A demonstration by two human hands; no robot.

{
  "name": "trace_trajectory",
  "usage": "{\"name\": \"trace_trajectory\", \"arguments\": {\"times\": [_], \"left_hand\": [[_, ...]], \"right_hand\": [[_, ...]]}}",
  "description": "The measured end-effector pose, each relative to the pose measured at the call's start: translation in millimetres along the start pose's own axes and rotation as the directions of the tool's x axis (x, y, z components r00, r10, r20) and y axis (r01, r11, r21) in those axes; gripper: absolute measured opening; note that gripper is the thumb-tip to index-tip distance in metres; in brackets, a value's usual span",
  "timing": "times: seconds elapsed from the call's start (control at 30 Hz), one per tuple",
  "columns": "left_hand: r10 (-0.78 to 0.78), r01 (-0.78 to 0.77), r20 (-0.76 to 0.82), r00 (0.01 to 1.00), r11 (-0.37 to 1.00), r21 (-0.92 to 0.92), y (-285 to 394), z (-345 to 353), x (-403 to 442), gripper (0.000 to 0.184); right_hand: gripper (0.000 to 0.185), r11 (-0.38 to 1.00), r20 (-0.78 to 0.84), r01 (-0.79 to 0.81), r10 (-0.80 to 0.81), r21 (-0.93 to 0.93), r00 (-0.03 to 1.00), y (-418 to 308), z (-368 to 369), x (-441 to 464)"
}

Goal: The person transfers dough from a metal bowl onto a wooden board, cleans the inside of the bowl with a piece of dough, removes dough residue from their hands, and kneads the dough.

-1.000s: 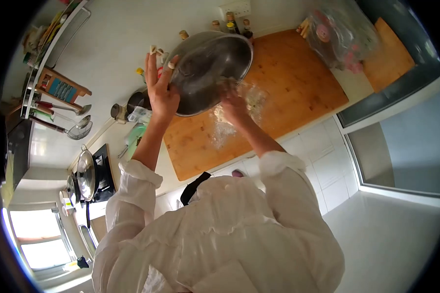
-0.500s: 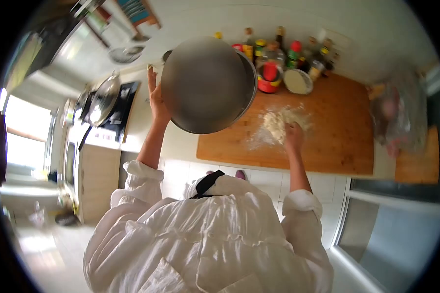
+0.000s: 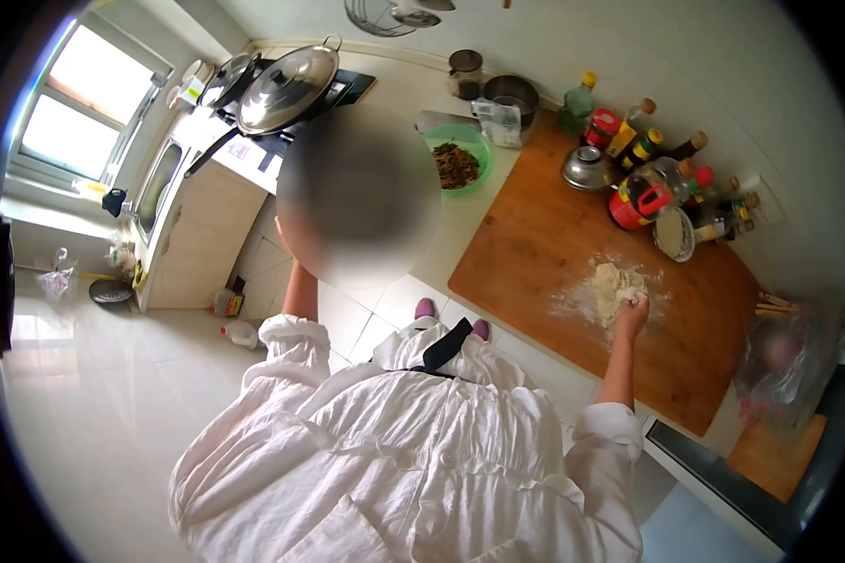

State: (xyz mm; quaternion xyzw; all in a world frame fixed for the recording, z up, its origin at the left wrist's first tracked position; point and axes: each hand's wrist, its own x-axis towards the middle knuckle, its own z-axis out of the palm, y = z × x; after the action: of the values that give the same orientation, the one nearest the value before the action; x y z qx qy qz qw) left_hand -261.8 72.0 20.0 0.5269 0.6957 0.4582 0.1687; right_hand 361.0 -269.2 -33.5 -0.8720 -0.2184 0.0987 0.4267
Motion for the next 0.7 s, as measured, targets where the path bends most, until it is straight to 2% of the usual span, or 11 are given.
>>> {"name": "trace_trajectory", "arguments": {"times": [0.07, 0.1, 0.13, 0.2, 0.23, 0.3, 0.33, 0.5, 0.57, 0.63, 0.7], "left_hand": [[-0.247, 0.196, -0.079, 0.966, 0.895, -0.4, 19, -2, -8, 0.053], [-0.218, 0.174, -0.13, 0.967, 0.943, -0.284, 16, 1, -7, 0.049], [-0.224, 0.182, -0.121, 0.967, 0.941, -0.287, 14, 4, -5, 0.049], [-0.326, 0.265, -0.045, 0.944, 0.834, -0.483, 7, 14, 3, 0.045], [-0.327, 0.274, -0.027, 0.945, 0.83, -0.486, 3, 21, 7, 0.045], [-0.293, 0.219, -0.194, 0.936, 0.917, -0.333, -10, 32, 20, 0.036], [-0.291, 0.223, -0.168, 0.942, 0.916, -0.335, -17, 35, 28, 0.036], [-0.354, 0.228, -0.075, 0.932, 0.735, -0.639, -41, 65, 60, 0.022], [-0.364, 0.258, -0.082, 0.928, 0.784, -0.565, -56, 74, 70, 0.027], [-0.363, 0.288, -0.119, 0.924, 0.867, -0.405, -66, 82, 73, 0.032], [-0.362, 0.314, -0.101, 0.927, 0.893, -0.321, -65, 83, 71, 0.04]], "right_hand": [[0.03, 0.999, -0.032, 0.033, -0.034, -0.025, 0.999, 7, 8, 4], [0.03, 0.998, -0.025, 0.061, -0.061, -0.009, 0.998, 3, 8, 4], [0.031, 0.996, -0.022, 0.087, -0.087, 0.007, 0.996, -2, 7, 3], [0.031, 0.997, -0.021, 0.07, -0.071, -0.026, 0.997, -12, 6, 0], [0.031, 0.997, -0.012, 0.053, -0.054, -0.048, 0.998, -17, 4, -2], [0.032, 0.99, -0.011, 0.016, -0.018, -0.137, 1.0, -32, -2, -7], [0.032, 0.977, 0.0, -0.015, 0.015, -0.213, 1.0, -38, -3, -9], [0.029, 0.997, -0.091, 0.009, -0.015, -0.07, 0.996, 1, 2, -1], [0.038, 0.971, -0.047, -0.088, 0.101, 0.224, 0.994, -30, 4, -21], [0.043, 0.906, -0.021, -0.251, 0.275, 0.34, 0.961, -61, 3, -37], [0.043, 0.914, -0.074, -0.276, 0.31, 0.299, 0.948, -80, 1, -48]]}}
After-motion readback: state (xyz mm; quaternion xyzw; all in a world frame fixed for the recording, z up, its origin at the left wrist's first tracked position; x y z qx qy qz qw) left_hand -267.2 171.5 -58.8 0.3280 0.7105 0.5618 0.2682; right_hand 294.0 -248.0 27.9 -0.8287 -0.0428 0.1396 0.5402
